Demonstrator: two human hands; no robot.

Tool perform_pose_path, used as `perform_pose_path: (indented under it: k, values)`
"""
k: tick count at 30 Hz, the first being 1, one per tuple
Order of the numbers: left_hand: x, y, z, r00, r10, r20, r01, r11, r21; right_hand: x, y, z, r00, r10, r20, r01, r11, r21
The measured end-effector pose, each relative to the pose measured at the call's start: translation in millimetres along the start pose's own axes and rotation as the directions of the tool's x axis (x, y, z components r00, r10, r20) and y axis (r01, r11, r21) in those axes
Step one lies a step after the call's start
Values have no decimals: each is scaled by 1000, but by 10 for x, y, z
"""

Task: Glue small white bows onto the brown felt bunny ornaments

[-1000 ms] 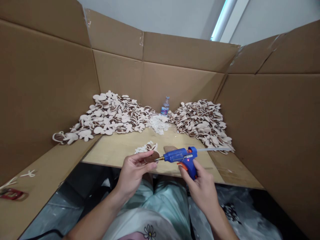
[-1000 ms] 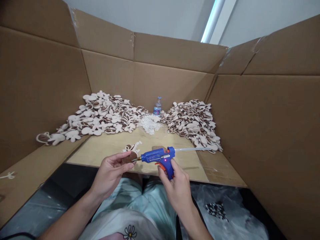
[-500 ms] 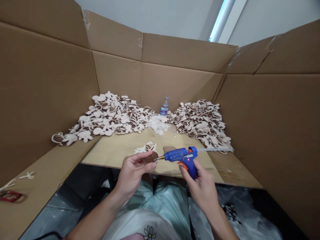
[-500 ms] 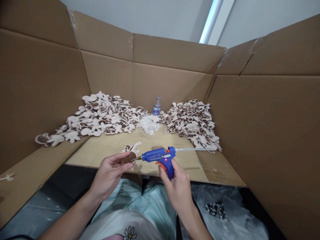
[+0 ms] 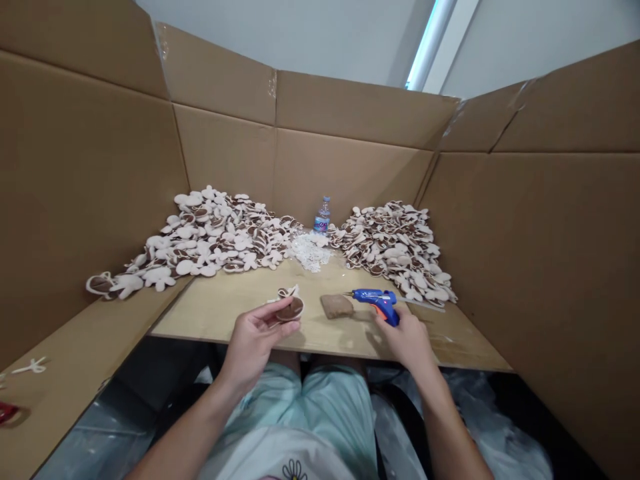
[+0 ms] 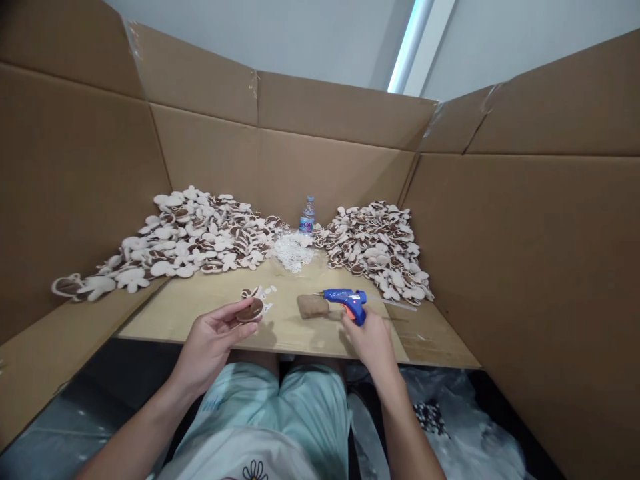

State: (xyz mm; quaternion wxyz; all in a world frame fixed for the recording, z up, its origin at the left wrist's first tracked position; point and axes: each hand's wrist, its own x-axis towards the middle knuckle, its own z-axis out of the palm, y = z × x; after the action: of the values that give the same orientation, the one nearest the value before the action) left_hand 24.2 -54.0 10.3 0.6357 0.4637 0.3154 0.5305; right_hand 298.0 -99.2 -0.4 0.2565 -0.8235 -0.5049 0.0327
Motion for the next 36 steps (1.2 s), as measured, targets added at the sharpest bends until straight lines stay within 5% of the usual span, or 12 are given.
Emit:
perform_pose_path:
  k: [8,19,24,29,36]
  values:
    - [124,117,-90,999,-36,-6,37,993,114,253,322,256,992,119,40,-113,985,-130]
    - [269,238,-357,996,-3,-86,17,985,170,202,323,108,998,63,21,-60,992,-108]
    - [287,254,-413,995,2,-100,19,977,213,18,-124,228,984,-170,49,168,985,37]
    - [289,255,-441,996,-1,-84,25,956,293,-3,-834,626,842,-501,200,456,860,229]
    - [281,276,-431,998,0,-55,16,956,292,267,-1182,904,746,-605,276,519,790,327]
